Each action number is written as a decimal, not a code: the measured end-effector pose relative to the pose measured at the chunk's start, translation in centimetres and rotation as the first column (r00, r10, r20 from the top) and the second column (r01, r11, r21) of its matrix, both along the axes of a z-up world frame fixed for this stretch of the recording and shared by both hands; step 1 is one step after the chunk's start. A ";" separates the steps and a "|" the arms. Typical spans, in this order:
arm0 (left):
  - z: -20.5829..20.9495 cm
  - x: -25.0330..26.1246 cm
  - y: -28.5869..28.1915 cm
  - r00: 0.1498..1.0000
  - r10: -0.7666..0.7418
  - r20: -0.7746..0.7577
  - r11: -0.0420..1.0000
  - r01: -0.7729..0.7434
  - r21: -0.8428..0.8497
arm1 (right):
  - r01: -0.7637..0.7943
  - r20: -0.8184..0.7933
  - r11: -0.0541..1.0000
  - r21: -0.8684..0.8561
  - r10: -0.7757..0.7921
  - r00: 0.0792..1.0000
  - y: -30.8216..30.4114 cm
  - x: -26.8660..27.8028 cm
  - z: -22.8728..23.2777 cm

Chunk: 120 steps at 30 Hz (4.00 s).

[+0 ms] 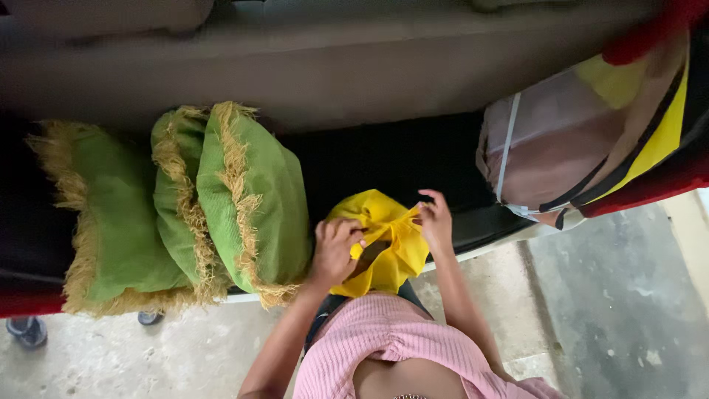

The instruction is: The person loads items into the open trunk of a car. They place a yellow drawstring bag, a tote bag, two helmets, a basket of toys, a box of toys, and a red ride-on toy car into the trunk.

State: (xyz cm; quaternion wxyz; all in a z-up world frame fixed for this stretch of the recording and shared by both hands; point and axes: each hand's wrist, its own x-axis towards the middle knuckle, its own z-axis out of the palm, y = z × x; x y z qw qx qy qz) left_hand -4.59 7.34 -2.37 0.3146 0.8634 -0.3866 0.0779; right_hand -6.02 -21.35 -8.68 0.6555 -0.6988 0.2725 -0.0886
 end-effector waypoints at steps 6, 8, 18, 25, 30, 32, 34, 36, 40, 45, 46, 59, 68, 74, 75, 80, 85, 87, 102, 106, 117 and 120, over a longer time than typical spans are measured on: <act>-4.5 -0.2 0.5 0.976 0.210 0.049 0.951 -0.216 0.220 | 0.198 0.051 0.626 0.755 -0.357 0.933 -3.5 0.4 -8.8; -5.7 -0.5 0.6 0.974 0.155 0.164 0.968 -0.183 0.171 | 0.120 0.117 0.555 0.823 -0.372 0.921 -4.2 0.4 -10.4; -7.1 -0.6 0.7 0.969 0.145 0.198 0.940 -0.198 0.279 | 0.224 0.019 0.656 0.721 -0.342 0.940 -7.1 1.1 -12.5; -5.5 -0.4 1.5 0.983 0.185 -0.018 0.916 -0.165 0.366 | 0.131 0.016 0.742 0.657 -0.188 0.982 -7.5 -0.5 -11.4; -5.0 -0.5 2.1 0.982 0.179 -0.066 0.926 -0.145 0.349 | 0.015 0.090 0.834 0.551 -0.077 0.993 -7.1 -1.5 -9.1; -5.0 0.1 1.5 0.975 0.191 -0.113 0.923 -0.139 0.359 | 0.044 0.012 0.811 0.584 -0.063 0.998 -7.7 -0.6 -8.9; -5.1 -0.7 1.7 0.979 0.163 -0.122 0.936 -0.114 0.334 | 0.094 -0.069 0.808 0.581 -0.065 0.995 -7.4 -1.6 -9.7; -5.1 -0.5 1.8 0.995 0.083 -0.060 0.964 -0.065 0.256 | 0.150 -0.121 0.832 0.535 -0.100 0.988 -6.7 -2.1 -10.9; -5.1 0.9 0.4 0.969 0.123 -0.215 0.973 -0.074 0.219 | 0.083 -0.019 0.833 0.547 -0.087 0.996 -7.7 -1.5 -10.9; -5.7 1.1 -2.7 0.970 -0.028 -0.242 0.970 -0.033 -0.242 | -0.061 0.148 0.880 0.471 -0.011 0.989 -7.7 -1.9 -7.6; -5.6 1.3 -3.6 0.872 0.034 -0.488 0.988 -0.102 -0.114 | -0.092 0.148 0.904 0.418 0.032 0.988 -7.3 -2.1 -6.3; -5.3 2.6 -10.5 0.888 -0.095 -0.450 0.995 0.066 -0.080 | -0.460 0.105 0.811 -0.361 0.525 0.844 2.2 -2.7 8.4; -8.2 3.6 -11.0 0.769 0.077 -0.634 0.992 0.006 0.128 | -0.351 0.129 0.668 -0.656 0.557 0.821 0.9 -1.3 8.8; -8.6 5.0 -10.3 0.679 -0.023 -0.733 1.000 0.010 -0.022 | -0.474 -0.090 0.707 -0.525 0.507 0.857 -0.1 -1.1 4.4; -8.5 5.4 -10.1 0.651 -0.010 -0.759 1.000 0.023 0.007 | -0.461 -0.144 0.701 -0.544 0.464 0.874 -0.2 -1.0 3.5; -6.8 6.6 -8.5 0.495 -0.249 -0.832 0.963 0.038 -0.266 | -0.519 0.024 0.847 0.114 0.520 0.854 -0.9 -1.4 0.0; -4.9 6.0 -8.0 0.640 -0.182 -0.746 0.968 -0.014 -0.249 | -0.553 0.018 0.833 -0.006 0.553 0.833 0.3 -1.6 -0.6; -4.5 5.2 -7.9 0.777 -0.179 -0.603 0.958 -0.002 -0.287 | -0.501 -0.110 0.848 -0.172 0.489 0.866 1.2 -1.5 -0.4; -3.5 2.1 -5.8 0.979 -0.182 -0.095 0.951 0.151 -0.271 | -0.392 -0.018 0.564 -0.726 0.555 0.832 3.8 -1.4 -2.4; -3.5 2.0 -5.7 0.972 -0.164 -0.167 0.947 0.108 -0.302 | -0.531 0.027 0.657 -0.535 0.642 0.766 2.4 -0.8 -2.7; -3.2 0.4 -5.8 0.949 -0.177 -0.261 0.953 0.099 -0.285 | -0.393 -0.027 0.914 0.106 0.397 0.917 1.5 -0.9 -4.1; -3.2 -0.3 -5.0 0.973 -0.093 -0.211 0.989 0.066 -0.133 | -0.370 0.087 0.890 -0.267 0.405 0.910 2.2 -0.8 -4.5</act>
